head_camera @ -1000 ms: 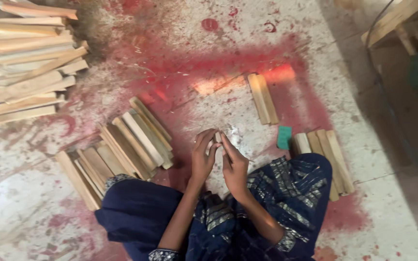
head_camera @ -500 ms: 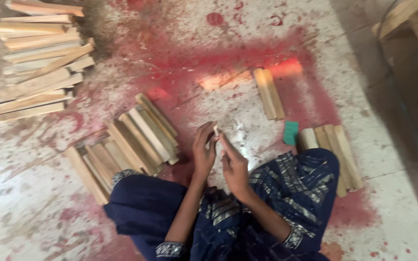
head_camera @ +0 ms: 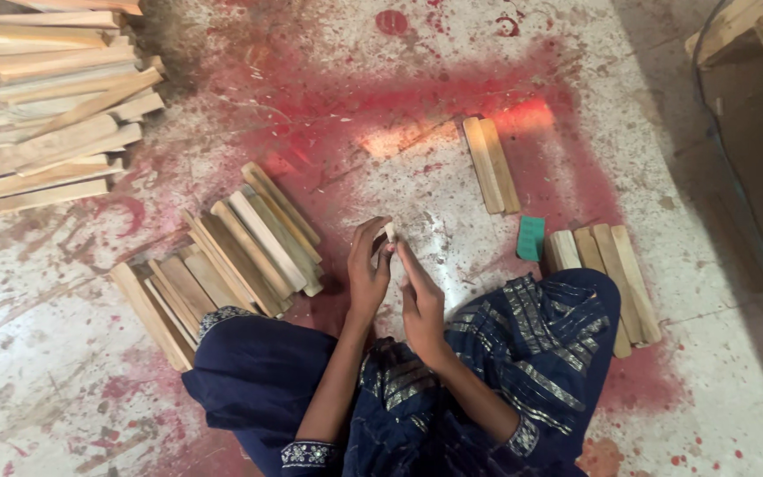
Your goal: The person sits on the floor and sands small wooden sticks and strips by hand using green abrasive pads, working one piece at a time and placing finished pieces onto piles beside them.
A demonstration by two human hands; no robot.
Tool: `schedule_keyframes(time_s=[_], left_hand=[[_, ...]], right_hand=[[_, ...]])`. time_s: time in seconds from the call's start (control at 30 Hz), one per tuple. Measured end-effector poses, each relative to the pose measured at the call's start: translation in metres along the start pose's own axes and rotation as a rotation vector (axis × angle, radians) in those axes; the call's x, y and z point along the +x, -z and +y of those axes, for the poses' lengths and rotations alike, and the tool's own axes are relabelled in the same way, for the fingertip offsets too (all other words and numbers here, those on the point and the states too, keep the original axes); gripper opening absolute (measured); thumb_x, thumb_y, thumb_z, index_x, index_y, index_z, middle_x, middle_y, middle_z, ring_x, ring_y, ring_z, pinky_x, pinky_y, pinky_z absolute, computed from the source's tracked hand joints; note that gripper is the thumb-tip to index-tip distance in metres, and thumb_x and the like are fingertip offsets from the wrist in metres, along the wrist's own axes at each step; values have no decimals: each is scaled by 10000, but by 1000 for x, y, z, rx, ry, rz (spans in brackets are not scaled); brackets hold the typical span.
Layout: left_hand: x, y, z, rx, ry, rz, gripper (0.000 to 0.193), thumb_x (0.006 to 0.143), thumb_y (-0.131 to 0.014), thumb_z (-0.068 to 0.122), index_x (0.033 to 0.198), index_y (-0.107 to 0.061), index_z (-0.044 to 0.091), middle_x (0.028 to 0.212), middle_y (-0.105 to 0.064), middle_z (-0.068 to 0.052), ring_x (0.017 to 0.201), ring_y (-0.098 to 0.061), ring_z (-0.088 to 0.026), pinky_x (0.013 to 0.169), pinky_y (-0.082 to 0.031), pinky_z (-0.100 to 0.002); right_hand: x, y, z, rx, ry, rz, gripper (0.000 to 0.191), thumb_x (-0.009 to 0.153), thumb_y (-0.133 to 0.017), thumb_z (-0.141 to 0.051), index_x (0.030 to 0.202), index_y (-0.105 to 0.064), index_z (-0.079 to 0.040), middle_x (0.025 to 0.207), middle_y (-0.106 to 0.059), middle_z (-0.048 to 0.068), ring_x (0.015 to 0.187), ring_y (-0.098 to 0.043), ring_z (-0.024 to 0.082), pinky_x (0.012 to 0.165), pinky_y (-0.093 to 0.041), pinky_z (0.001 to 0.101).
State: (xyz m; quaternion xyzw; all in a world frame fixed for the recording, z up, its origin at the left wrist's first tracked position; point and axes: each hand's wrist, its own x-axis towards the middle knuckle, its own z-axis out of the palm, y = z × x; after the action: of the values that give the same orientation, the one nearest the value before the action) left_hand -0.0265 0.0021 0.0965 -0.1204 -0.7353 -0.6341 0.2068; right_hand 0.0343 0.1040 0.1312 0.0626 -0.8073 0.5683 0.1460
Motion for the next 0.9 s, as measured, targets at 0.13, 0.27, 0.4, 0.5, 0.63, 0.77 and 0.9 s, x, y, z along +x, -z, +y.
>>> schedule_keyframes(time_s=[0.13,0.27,0.4,0.5,0.63,0.77,0.9], left_hand=[[0,-4,-1,-53,4,-25,431,910,-601,-76,1326,-625,35,1321,-626,-166,1234,-635,-302,1013,-574,-369],[-1,-4,1,-75,53,-28,401,933,-638,-64,1321,-647,34,1312,-626,-166,1224,-651,-300,1009,-575,-361],[0,-5,3,-79,75,-65,403,920,-644,-78,1310,-638,25,1322,-625,-163,1208,-658,-291,997,-585,-351],[2,-4,2,-61,62,-39,427,912,-622,-105,1319,-649,22,1322,-628,-164,1208,-658,-292,992,-591,-352],[-1,-6,-1,-115,44,-65,440,904,-651,-92,1330,-625,18,1329,-605,-172,1215,-648,-296,1014,-589,-361],[-2,-7,-7,-75,94,-29,407,923,-658,-77,1315,-639,30,1320,-628,-170,1177,-660,-282,951,-598,-358],[-1,-7,-11,-105,13,-30,406,935,-624,-92,1319,-641,40,1329,-626,-174,1215,-649,-288,959,-606,-363]], right_hand=[[10,5,0,-1,11,4,697,906,-436,195,1554,-447,-61,1574,-513,187,1440,-533,288,1095,-458,314],[7,10,-1,-22,-28,-38,761,848,-408,210,1548,-435,-88,1584,-505,163,1387,-580,279,942,-496,282],[6,11,2,-21,-6,7,753,890,-434,227,1578,-429,-80,1586,-506,163,1429,-557,281,1037,-486,289],[7,11,4,-33,-24,-66,762,877,-442,229,1573,-396,-75,1588,-476,174,1416,-519,273,1009,-498,281],[6,12,7,-12,-48,-30,770,880,-455,222,1577,-425,-104,1571,-537,143,1376,-600,241,992,-498,269],[2,11,10,30,-91,-87,752,906,-474,202,1582,-416,-122,1617,-474,135,1279,-640,206,919,-511,255],[1,10,14,-19,78,-70,848,837,-443,229,1620,-403,-95,1660,-434,178,1447,-479,287,1026,-479,297]])
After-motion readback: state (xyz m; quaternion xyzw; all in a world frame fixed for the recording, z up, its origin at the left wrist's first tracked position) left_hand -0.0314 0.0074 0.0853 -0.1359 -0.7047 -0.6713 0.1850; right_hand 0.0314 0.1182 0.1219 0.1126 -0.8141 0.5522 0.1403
